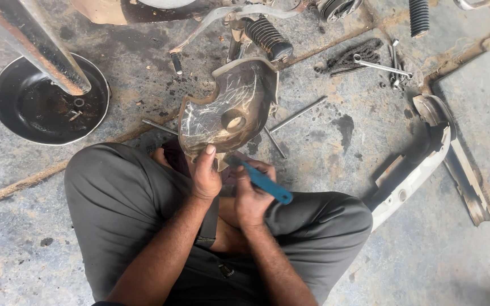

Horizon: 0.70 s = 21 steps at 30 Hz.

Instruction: Scraping and cleaning a motorcycle engine cover to remove old gasket residue using a hand-held scraper blade.

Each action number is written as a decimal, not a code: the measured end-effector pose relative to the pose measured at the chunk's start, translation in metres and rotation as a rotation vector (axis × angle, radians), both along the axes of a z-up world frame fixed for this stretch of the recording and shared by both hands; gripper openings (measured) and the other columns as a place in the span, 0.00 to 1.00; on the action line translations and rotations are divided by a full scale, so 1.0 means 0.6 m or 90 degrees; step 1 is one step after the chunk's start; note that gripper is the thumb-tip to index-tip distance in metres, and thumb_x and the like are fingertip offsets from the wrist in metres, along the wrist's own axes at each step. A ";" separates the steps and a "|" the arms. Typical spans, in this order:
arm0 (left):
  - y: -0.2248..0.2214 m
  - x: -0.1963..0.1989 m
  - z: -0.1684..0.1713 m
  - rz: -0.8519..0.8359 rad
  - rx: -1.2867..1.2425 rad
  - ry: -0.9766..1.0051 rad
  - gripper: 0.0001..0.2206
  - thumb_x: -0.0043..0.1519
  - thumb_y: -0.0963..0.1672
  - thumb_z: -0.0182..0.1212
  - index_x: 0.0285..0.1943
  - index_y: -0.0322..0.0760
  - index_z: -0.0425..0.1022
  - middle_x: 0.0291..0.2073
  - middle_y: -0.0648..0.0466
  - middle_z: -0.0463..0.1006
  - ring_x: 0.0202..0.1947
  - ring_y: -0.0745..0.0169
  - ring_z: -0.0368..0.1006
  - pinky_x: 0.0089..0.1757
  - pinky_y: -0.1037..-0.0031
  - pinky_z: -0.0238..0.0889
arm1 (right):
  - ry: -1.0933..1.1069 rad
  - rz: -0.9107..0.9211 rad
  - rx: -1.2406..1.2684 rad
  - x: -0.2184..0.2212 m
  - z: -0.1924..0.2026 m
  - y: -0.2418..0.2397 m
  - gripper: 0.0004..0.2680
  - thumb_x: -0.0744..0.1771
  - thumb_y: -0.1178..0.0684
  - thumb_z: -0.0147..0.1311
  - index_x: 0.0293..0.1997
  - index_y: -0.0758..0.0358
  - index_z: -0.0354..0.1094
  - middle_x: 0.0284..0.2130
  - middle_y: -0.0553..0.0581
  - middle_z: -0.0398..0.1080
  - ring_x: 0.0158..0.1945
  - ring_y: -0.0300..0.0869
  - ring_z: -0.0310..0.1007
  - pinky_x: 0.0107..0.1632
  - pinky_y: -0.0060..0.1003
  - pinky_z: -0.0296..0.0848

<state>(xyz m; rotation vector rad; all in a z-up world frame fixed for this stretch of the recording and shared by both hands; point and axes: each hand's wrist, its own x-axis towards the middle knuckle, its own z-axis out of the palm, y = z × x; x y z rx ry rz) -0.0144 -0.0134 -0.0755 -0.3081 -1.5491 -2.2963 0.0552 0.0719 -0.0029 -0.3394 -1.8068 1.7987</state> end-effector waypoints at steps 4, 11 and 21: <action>0.005 0.002 -0.054 0.058 -0.058 -0.005 0.20 0.73 0.47 0.52 0.68 0.28 0.62 0.61 0.45 0.65 0.62 0.54 0.65 0.64 0.61 0.61 | -0.021 0.005 0.230 0.015 -0.010 -0.004 0.06 0.67 0.62 0.61 0.41 0.67 0.65 0.29 0.58 0.76 0.32 0.37 0.78 0.35 0.31 0.78; 0.005 0.001 -0.056 0.182 -0.258 0.097 0.17 0.74 0.44 0.55 0.68 0.28 0.65 0.62 0.41 0.65 0.61 0.50 0.67 0.62 0.62 0.64 | 0.026 0.025 0.166 0.010 0.015 -0.014 0.06 0.67 0.59 0.60 0.40 0.66 0.64 0.26 0.55 0.74 0.28 0.35 0.74 0.32 0.31 0.75; -0.002 0.005 -0.037 0.144 -0.142 0.074 0.15 0.73 0.44 0.54 0.65 0.31 0.67 0.62 0.42 0.68 0.62 0.50 0.66 0.62 0.63 0.62 | 0.015 0.068 0.201 0.008 0.037 -0.002 0.04 0.68 0.61 0.57 0.40 0.66 0.64 0.28 0.55 0.76 0.30 0.39 0.78 0.35 0.33 0.77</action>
